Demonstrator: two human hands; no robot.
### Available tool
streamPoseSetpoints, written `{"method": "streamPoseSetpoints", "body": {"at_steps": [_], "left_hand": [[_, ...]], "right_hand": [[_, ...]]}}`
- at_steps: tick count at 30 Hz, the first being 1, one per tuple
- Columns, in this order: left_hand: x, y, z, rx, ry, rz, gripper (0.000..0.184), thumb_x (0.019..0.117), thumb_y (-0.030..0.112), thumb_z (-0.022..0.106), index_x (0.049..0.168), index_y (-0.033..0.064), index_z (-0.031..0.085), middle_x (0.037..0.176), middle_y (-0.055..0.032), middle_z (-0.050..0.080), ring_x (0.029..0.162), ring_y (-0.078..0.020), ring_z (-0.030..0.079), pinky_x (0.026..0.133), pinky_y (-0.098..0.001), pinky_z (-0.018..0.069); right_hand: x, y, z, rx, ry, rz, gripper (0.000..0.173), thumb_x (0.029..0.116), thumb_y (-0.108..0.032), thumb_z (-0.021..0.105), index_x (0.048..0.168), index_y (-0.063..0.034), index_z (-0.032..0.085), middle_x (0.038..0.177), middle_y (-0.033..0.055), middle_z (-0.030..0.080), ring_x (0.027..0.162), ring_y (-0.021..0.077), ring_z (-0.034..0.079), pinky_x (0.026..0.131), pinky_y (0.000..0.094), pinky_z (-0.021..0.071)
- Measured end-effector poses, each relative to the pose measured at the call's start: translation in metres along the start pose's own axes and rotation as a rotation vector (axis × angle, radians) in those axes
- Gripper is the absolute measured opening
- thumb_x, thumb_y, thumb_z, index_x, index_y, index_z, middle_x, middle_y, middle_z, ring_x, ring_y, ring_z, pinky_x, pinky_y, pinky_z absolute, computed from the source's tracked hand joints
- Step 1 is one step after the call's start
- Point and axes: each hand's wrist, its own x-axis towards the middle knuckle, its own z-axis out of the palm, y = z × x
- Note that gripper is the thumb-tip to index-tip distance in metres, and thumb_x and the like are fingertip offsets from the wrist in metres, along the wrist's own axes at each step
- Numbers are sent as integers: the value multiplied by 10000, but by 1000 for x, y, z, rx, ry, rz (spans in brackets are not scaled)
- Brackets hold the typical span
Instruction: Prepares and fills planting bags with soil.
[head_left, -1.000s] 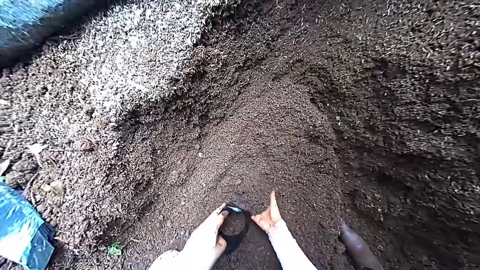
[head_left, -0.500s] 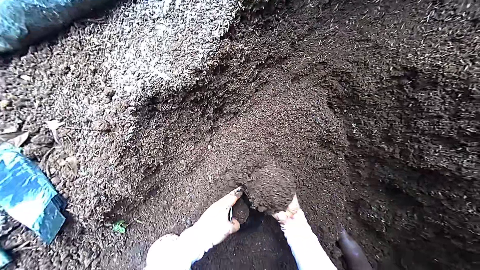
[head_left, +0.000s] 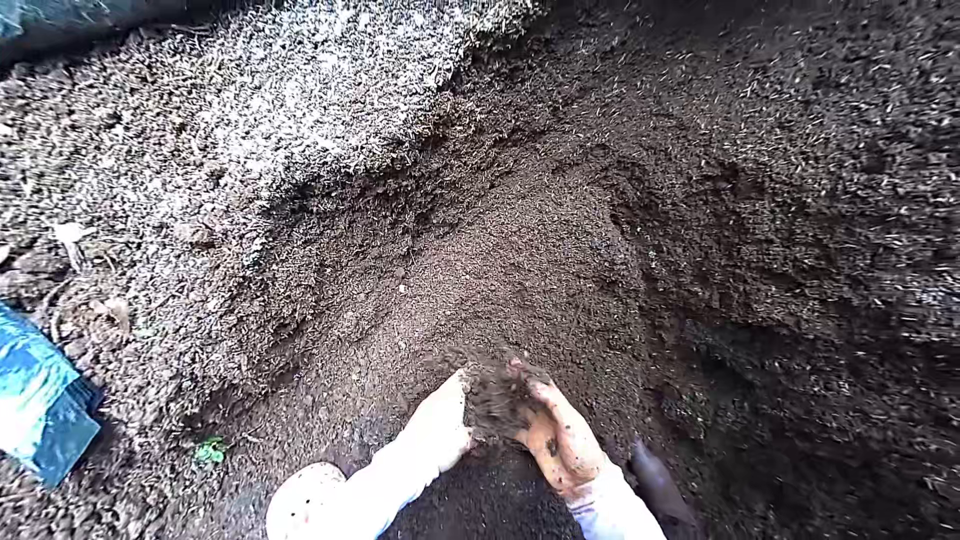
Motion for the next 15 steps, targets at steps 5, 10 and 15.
{"method": "streamPoseSetpoints", "body": {"at_steps": [5,10,15], "left_hand": [[4,-13,-2,-5,51,26,856,925,200,730,1627,62,260,1696,-112,264,1548,-201,305,1263,-393,267],[-7,-2,-5,352,61,-87,524,1052,307,519,1570,277,446,1699,-15,284,1420,-354,460,1021,-578,451],[5,4,-1,553,248,-11,348,1048,394,508,1300,268,713,1687,-76,311,1554,-436,220,1167,-700,207]], "right_hand": [[53,-70,-9,-974,-137,-63,659,1007,-454,589,1554,-130,414,1600,167,409,1421,310,485,1092,525,491],[193,-153,-47,-1345,358,-520,633,1092,-483,382,1521,-25,464,1522,292,466,1416,481,442,1152,646,346],[240,-149,-49,-1392,385,-244,635,1098,-514,351,1489,-44,520,1483,302,510,1382,510,475,1105,698,368]]}}
